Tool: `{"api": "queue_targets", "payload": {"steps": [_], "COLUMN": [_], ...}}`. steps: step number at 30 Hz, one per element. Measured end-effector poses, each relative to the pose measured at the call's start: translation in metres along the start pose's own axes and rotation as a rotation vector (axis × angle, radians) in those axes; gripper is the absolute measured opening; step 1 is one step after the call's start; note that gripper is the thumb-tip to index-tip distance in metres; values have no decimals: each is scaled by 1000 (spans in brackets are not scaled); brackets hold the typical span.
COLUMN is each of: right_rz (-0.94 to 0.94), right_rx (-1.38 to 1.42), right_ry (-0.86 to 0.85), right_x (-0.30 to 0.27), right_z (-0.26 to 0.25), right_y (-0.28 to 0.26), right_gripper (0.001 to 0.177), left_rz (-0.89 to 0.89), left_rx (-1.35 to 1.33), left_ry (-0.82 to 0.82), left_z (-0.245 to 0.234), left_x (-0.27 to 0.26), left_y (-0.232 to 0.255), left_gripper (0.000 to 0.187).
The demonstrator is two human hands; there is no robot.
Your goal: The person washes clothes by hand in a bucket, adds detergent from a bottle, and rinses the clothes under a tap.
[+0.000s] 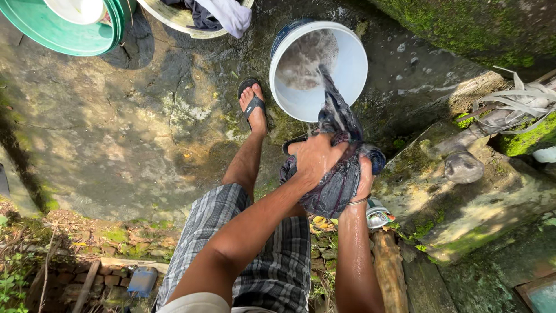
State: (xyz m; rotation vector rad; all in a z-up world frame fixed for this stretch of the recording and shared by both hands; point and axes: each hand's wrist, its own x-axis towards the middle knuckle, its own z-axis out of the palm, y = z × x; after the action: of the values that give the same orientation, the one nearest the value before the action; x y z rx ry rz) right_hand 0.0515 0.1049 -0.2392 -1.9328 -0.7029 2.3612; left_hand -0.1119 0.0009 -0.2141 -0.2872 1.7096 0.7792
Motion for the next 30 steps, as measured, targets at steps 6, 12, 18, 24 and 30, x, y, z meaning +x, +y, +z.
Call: {"api": "queue_targets", "payload": {"steps": [6,12,18,24,30], "right_rz": [-28,-107,-320,-428,-401], "right_rx": [151,148,88,43,104], "right_ry": [-173,-71,-70,-45,-53], "right_x": [-15,-21,-49,-75,-75], "right_z": [2,-35,-81,-111,-120], "right_y": [-2,-17,-17,-24,-48], "right_gripper": [63,76,70,65,83], "left_rz": [481,396,836,551,611], "left_rx": [-28,251,1322,1408,1436], "left_ry": [-87,189,284,46,-64], "left_z": [-12,-33,33,60,53], "left_x": [13,100,216,273,245], "left_y": [-30,-125,-213,-216,-198], "left_gripper": [71,51,41,20,17]}}
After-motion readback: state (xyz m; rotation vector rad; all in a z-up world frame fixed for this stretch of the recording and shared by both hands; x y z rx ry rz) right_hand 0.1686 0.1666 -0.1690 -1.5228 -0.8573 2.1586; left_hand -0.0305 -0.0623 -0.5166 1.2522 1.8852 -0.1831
